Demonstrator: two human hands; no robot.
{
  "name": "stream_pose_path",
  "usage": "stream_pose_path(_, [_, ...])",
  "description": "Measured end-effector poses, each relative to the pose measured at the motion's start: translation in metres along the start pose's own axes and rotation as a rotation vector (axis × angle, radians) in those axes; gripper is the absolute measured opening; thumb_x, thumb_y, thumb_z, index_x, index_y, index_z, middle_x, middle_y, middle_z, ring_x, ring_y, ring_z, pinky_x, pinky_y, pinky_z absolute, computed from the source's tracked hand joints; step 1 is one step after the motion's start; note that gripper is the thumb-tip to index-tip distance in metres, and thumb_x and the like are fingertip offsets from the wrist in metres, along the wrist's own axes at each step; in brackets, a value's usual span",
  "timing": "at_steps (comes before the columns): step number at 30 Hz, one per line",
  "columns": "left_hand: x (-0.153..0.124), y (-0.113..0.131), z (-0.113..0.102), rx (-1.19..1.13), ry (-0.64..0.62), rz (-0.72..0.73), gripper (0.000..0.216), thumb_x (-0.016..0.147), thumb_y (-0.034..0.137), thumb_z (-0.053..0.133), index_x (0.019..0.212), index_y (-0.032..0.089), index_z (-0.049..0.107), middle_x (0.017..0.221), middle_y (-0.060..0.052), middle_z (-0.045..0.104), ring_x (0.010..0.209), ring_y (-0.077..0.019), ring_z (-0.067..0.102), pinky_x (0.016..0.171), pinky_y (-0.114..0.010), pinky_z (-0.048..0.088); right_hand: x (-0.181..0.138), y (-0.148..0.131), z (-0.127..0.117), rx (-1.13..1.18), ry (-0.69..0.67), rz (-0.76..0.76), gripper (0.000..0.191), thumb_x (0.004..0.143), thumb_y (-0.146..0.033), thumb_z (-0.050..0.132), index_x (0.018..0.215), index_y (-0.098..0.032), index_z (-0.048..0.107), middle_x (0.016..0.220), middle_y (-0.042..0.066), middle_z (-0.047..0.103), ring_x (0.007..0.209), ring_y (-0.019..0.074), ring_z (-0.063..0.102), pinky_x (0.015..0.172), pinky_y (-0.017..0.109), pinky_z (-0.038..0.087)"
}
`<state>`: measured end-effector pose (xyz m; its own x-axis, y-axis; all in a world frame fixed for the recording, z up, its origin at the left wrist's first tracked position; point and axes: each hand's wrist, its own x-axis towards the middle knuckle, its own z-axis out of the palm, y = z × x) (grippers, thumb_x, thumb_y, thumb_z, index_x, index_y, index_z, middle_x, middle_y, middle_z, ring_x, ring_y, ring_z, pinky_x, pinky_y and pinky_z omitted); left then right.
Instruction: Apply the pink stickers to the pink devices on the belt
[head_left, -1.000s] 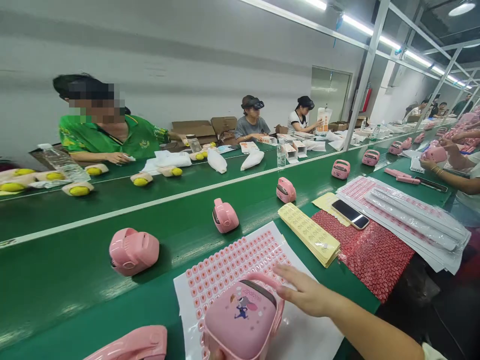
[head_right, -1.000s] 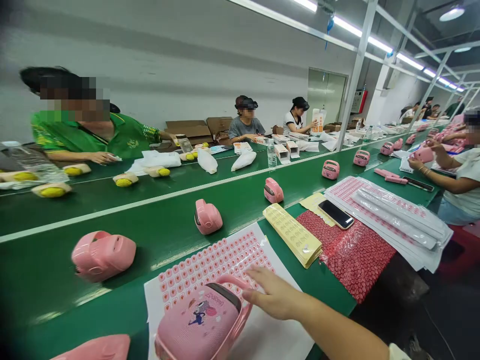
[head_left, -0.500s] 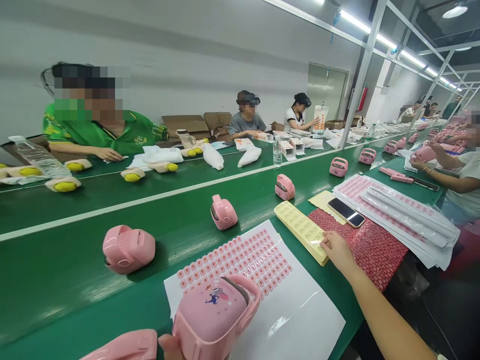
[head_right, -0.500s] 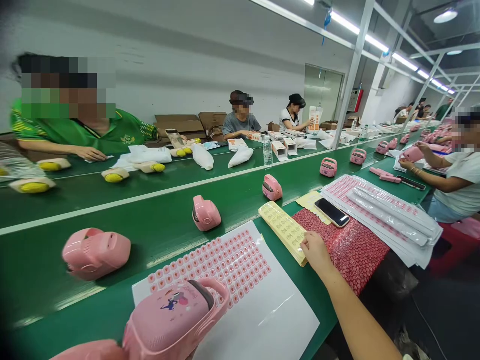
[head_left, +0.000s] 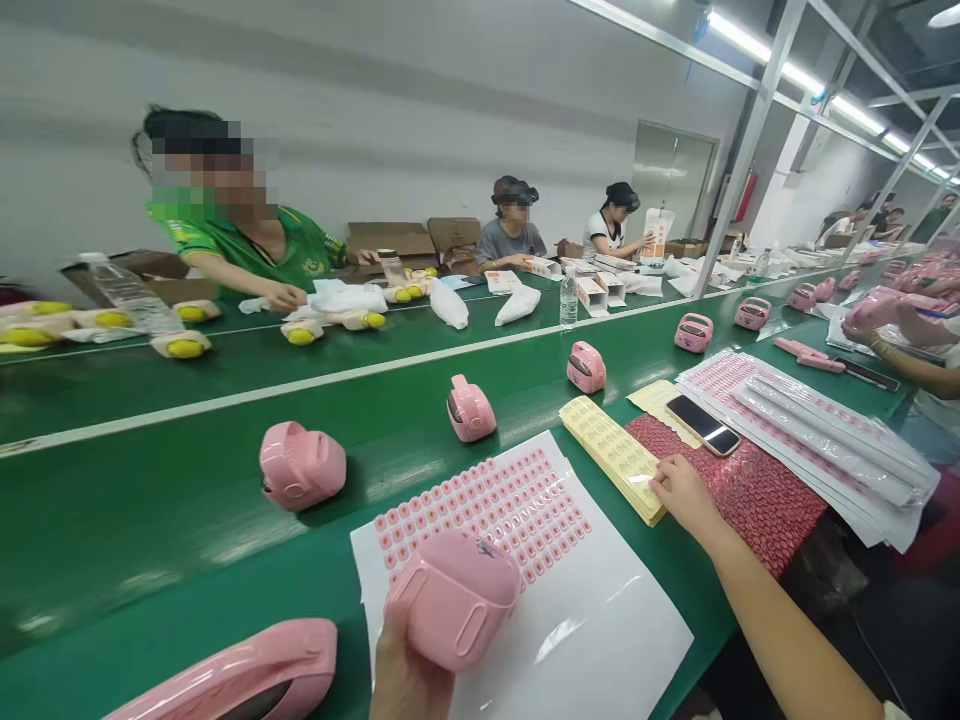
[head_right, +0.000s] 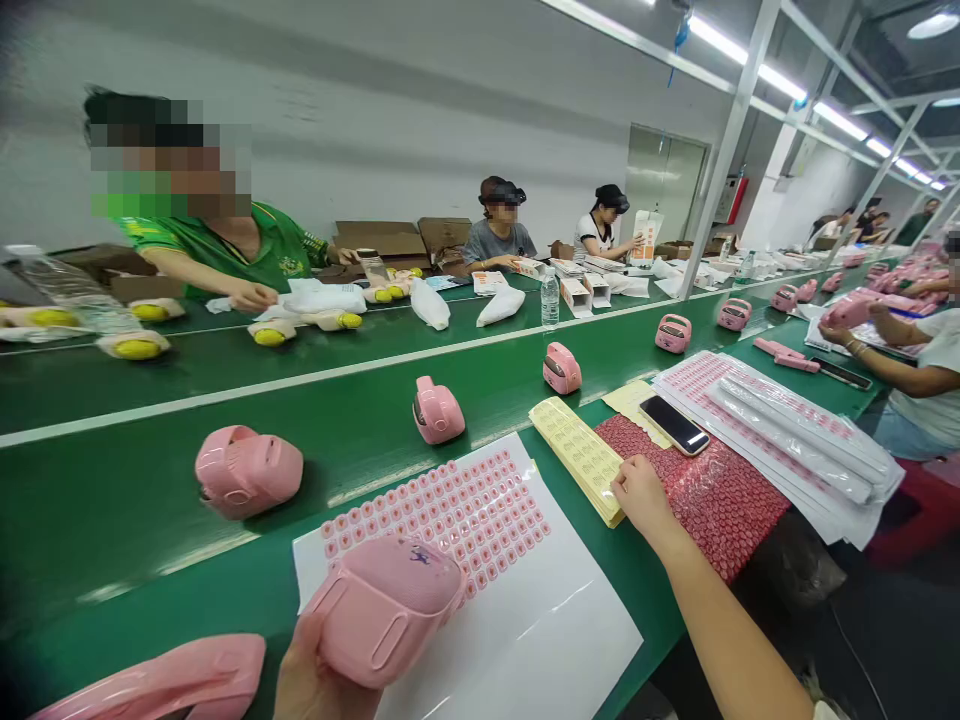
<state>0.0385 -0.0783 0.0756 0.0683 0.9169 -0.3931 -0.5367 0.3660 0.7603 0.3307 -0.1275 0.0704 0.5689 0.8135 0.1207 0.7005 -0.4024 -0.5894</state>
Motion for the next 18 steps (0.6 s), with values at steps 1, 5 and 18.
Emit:
stream_pose_path(1, [0.0, -0.001, 0.0, 0.014, -0.01, 0.011, 0.064, 0.057, 0.057, 0.063, 0.112, 0.024, 0.055, 0.099, -0.002, 0.067, 0.102, -0.0289, 0.055, 0.08, -0.036, 0.05, 0.0, 0.001, 0.0, 0.035, 0.0, -0.01, 0.016, 0.068, -0.016, 0.048, 0.053, -0.02, 0.042, 0.083, 0.006, 0.051, 0.085, 0.0205, 0.053, 0.079, 0.035, 0.041])
stream_pose_path(5, [0.004, -0.008, -0.003, 0.048, -0.013, 0.062, 0.062, 0.059, 0.057, 0.063, 0.11, 0.024, 0.056, 0.102, -0.003, 0.066, 0.109, -0.0287, 0.05, 0.084, -0.034, 0.048, -0.001, 0.006, -0.009, 0.326, -0.085, 0.06, 0.014, 0.064, -0.023, 0.055, 0.054, -0.019, 0.046, 0.088, 0.005, 0.052, 0.085, 0.0202, 0.054, 0.075, 0.033, 0.042])
stream_pose_path(18, [0.004, -0.02, -0.003, 0.163, 0.026, 0.229, 0.07, 0.058, 0.056, 0.065, 0.12, 0.03, 0.046, 0.128, -0.006, 0.046, 0.109, -0.0266, 0.048, 0.072, -0.029, 0.049, -0.042, -0.126, 0.027, 0.957, -0.651, -0.113, 0.02, 0.057, -0.033, 0.067, 0.054, -0.018, 0.054, 0.085, 0.003, 0.05, 0.085, 0.0179, 0.05, 0.072, 0.031, 0.039])
